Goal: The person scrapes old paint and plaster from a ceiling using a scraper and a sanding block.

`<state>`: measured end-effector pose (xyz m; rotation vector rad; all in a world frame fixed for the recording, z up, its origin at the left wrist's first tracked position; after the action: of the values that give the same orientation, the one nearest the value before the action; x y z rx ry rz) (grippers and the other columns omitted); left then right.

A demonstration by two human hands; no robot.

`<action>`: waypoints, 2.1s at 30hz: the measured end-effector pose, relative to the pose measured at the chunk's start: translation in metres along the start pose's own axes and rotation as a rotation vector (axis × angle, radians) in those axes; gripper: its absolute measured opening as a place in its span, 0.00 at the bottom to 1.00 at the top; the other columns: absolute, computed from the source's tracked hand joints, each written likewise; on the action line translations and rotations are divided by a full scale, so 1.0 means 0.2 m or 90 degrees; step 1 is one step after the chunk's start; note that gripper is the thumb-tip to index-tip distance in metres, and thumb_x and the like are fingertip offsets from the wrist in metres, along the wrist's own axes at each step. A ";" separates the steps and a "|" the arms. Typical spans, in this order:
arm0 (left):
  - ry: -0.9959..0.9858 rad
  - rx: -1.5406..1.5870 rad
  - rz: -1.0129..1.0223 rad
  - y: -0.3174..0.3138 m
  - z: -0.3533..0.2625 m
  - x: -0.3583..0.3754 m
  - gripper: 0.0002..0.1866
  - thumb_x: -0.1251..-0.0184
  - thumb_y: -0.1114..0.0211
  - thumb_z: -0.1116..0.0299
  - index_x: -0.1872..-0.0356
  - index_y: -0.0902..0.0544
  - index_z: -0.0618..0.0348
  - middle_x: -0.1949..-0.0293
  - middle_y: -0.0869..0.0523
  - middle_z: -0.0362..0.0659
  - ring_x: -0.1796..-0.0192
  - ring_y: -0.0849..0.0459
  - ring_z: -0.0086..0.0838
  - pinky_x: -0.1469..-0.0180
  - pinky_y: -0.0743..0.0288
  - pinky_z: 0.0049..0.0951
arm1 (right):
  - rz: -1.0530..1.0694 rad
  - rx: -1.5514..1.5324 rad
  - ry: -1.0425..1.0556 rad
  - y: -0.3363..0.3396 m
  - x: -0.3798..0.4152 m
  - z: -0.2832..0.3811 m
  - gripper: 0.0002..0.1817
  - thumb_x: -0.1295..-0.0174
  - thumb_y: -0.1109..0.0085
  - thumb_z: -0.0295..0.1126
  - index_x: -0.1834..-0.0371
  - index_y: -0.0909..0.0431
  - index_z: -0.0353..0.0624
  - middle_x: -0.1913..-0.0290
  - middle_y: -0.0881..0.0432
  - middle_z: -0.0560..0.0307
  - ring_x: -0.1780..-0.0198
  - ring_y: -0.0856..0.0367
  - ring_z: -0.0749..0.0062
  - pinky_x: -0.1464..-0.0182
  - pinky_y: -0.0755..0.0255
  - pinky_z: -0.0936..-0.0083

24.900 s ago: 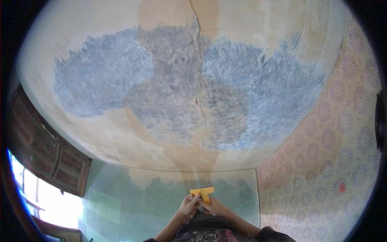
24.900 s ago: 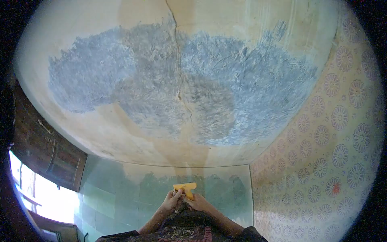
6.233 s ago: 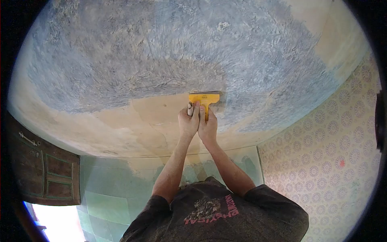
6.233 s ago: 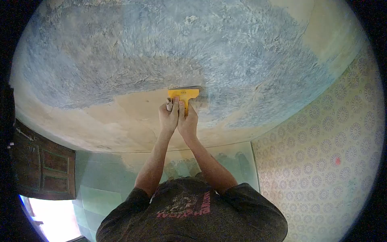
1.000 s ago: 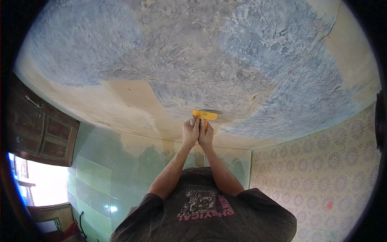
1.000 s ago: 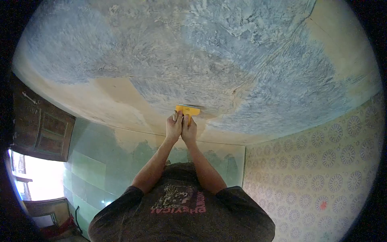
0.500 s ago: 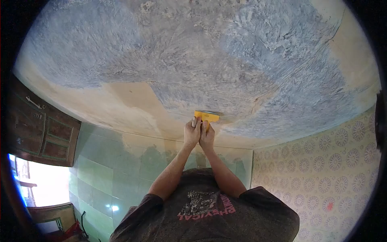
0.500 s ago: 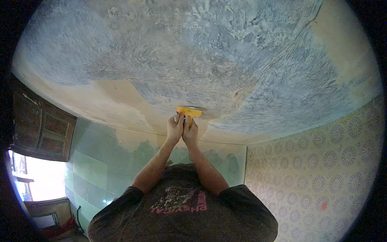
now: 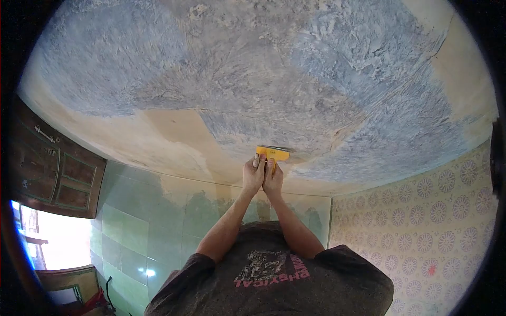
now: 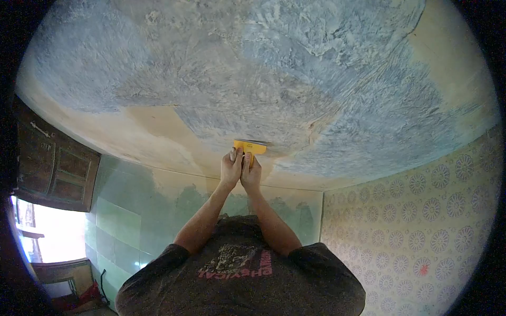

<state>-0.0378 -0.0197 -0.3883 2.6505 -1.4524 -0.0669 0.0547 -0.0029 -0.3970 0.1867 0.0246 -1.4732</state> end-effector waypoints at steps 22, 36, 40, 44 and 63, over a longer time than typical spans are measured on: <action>-0.006 0.006 -0.030 -0.04 -0.01 0.03 0.25 0.27 0.41 0.53 0.72 0.21 0.70 0.80 0.20 0.54 0.75 0.23 0.34 0.70 0.29 0.39 | -0.021 0.012 0.031 0.01 -0.01 -0.04 0.26 0.23 0.57 0.47 0.62 0.22 0.31 0.73 0.19 0.50 0.70 0.23 0.68 0.65 0.28 0.68; 0.007 0.005 -0.021 0.03 -0.10 -0.01 0.26 0.28 0.40 0.52 0.71 0.21 0.71 0.80 0.20 0.55 0.76 0.24 0.32 0.71 0.29 0.39 | 0.011 0.011 0.042 -0.01 -0.02 0.14 0.25 0.23 0.56 0.47 0.58 0.22 0.31 0.71 0.19 0.51 0.69 0.25 0.74 0.64 0.29 0.71; -0.031 -0.008 -0.024 0.00 -0.06 0.01 0.26 0.28 0.40 0.51 0.71 0.20 0.71 0.80 0.20 0.55 0.77 0.24 0.34 0.71 0.29 0.39 | -0.011 -0.015 -0.010 0.00 -0.01 0.06 0.26 0.23 0.56 0.48 0.60 0.22 0.31 0.73 0.20 0.51 0.70 0.25 0.74 0.66 0.29 0.71; -0.048 0.020 -0.049 0.02 -0.09 0.01 0.26 0.28 0.40 0.51 0.71 0.20 0.71 0.81 0.20 0.56 0.78 0.23 0.38 0.71 0.29 0.40 | -0.006 -0.008 -0.071 0.00 -0.01 0.10 0.27 0.23 0.55 0.48 0.63 0.21 0.30 0.77 0.21 0.51 0.73 0.26 0.73 0.68 0.29 0.70; 0.002 0.042 -0.023 0.02 -0.04 -0.02 0.27 0.28 0.40 0.50 0.73 0.21 0.70 0.82 0.22 0.50 0.77 0.25 0.31 0.71 0.30 0.38 | -0.024 0.049 0.000 0.01 -0.02 0.05 0.23 0.24 0.54 0.44 0.66 0.23 0.34 0.80 0.25 0.54 0.78 0.28 0.73 0.74 0.34 0.72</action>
<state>-0.0424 -0.0178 -0.3798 2.7277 -1.4309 -0.0184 0.0548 0.0004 -0.3864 0.2491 -0.0289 -1.5133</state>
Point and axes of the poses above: each hand's wrist, its own x-axis away from the middle knuckle, its own y-axis out of the back of the hand, z = x × y, the point moved 3 cm from there along -x, towards the middle knuckle
